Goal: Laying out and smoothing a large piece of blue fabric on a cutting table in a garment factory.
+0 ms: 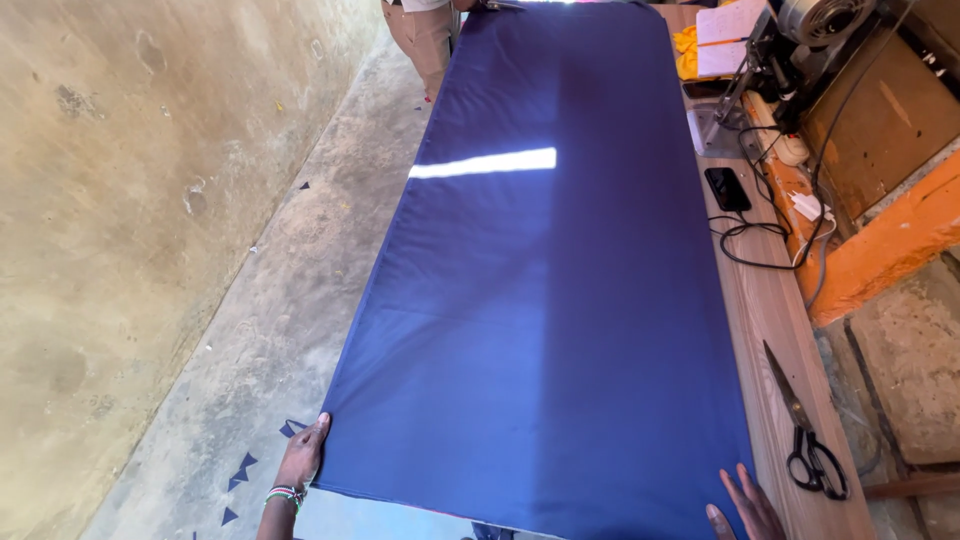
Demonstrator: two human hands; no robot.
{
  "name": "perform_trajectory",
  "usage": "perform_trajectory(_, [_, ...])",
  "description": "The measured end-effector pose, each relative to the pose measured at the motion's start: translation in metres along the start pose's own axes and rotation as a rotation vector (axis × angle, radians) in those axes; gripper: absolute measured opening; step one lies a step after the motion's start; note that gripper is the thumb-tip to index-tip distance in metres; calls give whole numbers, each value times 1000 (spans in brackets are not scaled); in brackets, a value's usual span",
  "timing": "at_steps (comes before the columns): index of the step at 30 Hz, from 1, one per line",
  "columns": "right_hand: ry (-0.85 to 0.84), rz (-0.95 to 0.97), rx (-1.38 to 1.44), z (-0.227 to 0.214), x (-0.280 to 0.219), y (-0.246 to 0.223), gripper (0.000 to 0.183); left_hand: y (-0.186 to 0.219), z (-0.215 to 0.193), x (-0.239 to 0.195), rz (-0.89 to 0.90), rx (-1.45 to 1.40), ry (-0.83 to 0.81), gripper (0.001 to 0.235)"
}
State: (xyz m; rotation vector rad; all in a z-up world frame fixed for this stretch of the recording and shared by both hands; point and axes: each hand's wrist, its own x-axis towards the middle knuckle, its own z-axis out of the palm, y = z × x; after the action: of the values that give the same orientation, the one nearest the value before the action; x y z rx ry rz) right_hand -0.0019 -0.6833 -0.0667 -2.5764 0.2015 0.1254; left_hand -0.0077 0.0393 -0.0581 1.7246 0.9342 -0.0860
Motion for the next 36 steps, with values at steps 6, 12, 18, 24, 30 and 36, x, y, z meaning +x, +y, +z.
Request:
perform_trajectory(6, [192,-202,95,-3,-13,-10,61,-31,0,29,81,12,42,70])
perform_trajectory(12, [291,-328,57,5,-11,1,59,-36,-2,36,91,61,34,66])
perform_trajectory(18, [257,-228,43,-14,-26,-37,57,-26,-2,21,123,60,17,66])
perform_trajectory(24, [224,-178,50,-16,-28,-39,58,-25,-3,21,103,46,10,68])
perform_trajectory(30, [247,-221,71,-15,-28,-39,56,-48,-4,46,172,80,15,64])
perform_trajectory(36, [292,-284,94,-12,-28,-34,53,-35,-4,33,198,96,12,65])
